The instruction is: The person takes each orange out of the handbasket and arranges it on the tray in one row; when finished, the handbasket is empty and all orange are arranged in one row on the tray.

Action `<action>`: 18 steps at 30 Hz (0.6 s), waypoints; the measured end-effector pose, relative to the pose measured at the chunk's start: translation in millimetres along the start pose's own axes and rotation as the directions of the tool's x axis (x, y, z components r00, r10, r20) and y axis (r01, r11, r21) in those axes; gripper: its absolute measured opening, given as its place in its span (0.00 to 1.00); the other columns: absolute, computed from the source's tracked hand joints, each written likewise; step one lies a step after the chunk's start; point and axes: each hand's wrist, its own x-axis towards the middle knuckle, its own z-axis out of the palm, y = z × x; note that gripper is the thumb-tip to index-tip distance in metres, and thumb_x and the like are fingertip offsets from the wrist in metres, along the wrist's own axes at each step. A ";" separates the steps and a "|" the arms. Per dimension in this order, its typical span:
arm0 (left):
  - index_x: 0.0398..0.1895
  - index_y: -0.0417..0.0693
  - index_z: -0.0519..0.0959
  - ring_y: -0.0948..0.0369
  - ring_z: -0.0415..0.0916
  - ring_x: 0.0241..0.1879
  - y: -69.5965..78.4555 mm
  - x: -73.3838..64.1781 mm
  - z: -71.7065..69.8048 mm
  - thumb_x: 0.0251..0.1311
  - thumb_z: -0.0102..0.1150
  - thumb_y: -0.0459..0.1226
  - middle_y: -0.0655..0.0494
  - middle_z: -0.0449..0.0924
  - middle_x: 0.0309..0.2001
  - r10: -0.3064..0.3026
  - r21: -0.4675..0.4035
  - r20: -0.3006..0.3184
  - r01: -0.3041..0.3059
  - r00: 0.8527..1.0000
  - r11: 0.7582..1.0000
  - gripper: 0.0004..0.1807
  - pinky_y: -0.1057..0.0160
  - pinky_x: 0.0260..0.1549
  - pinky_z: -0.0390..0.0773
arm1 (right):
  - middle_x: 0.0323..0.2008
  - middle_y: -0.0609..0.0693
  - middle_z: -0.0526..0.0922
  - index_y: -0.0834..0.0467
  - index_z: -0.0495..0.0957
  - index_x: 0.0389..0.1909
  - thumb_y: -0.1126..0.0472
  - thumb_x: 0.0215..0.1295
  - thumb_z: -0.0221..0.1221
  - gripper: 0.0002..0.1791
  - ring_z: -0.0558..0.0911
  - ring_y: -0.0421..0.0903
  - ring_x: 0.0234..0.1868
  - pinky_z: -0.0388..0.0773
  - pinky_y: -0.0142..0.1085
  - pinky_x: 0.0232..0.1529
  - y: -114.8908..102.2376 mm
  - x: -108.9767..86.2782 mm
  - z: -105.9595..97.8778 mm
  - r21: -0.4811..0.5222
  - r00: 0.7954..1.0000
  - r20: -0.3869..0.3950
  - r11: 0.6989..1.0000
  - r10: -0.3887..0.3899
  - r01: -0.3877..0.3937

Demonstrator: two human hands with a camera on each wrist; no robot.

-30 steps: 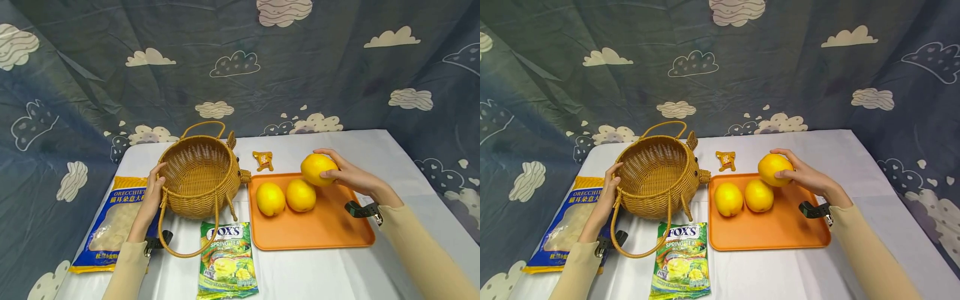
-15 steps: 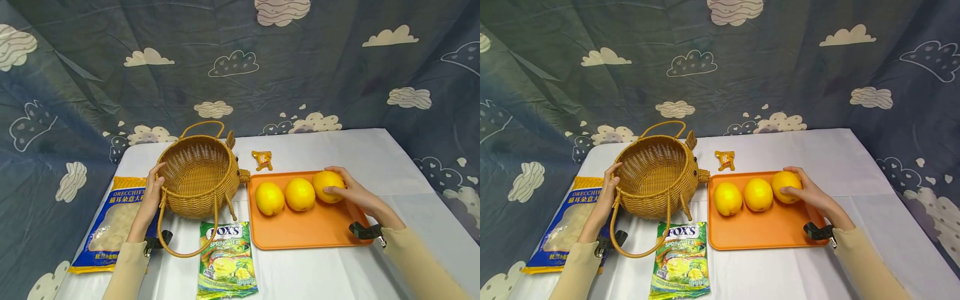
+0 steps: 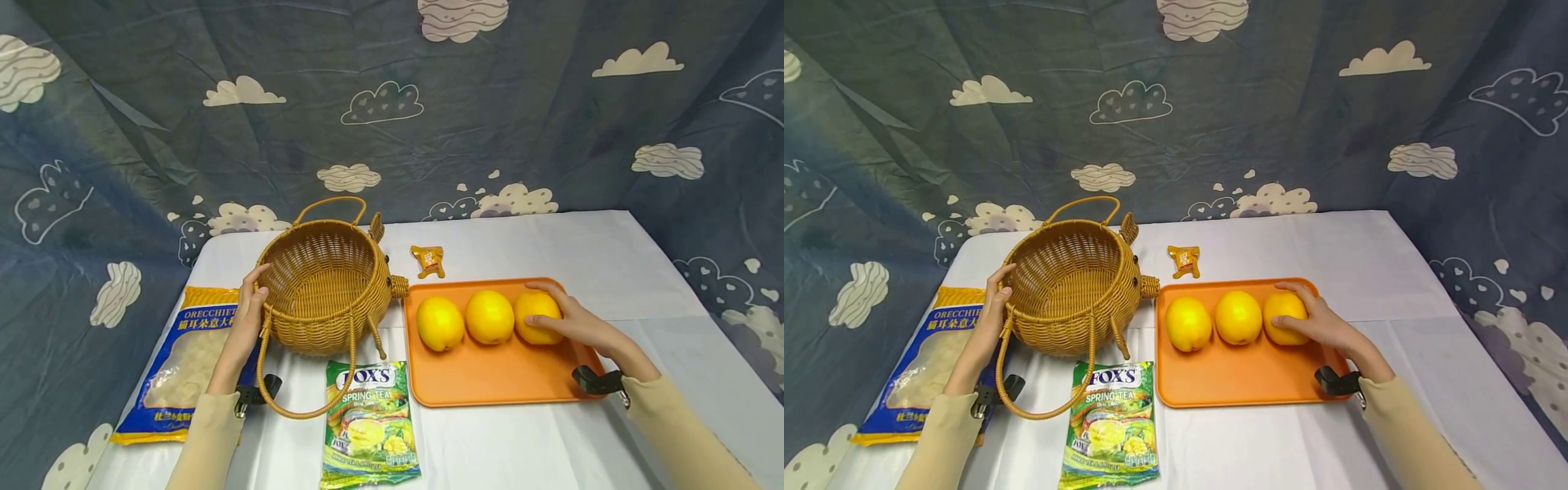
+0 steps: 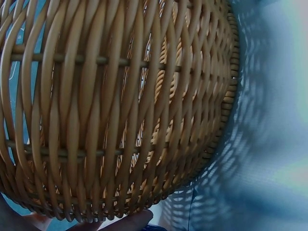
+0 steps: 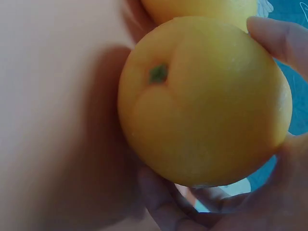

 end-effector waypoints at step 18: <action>0.73 0.39 0.48 0.42 0.34 0.71 3.5 3.0 0.4 0.72 0.31 0.40 0.39 0.36 0.73 -0.011 0.005 0.004 0.011 1.000 1.000 0.29 0.35 0.63 0.38 | 0.62 0.66 0.56 0.58 0.51 0.71 0.50 0.67 0.57 0.38 0.62 0.65 0.56 0.62 0.60 0.52 1.7 1.3 -2.7 -0.028 1.000 -0.012 0.999 -0.018 0.018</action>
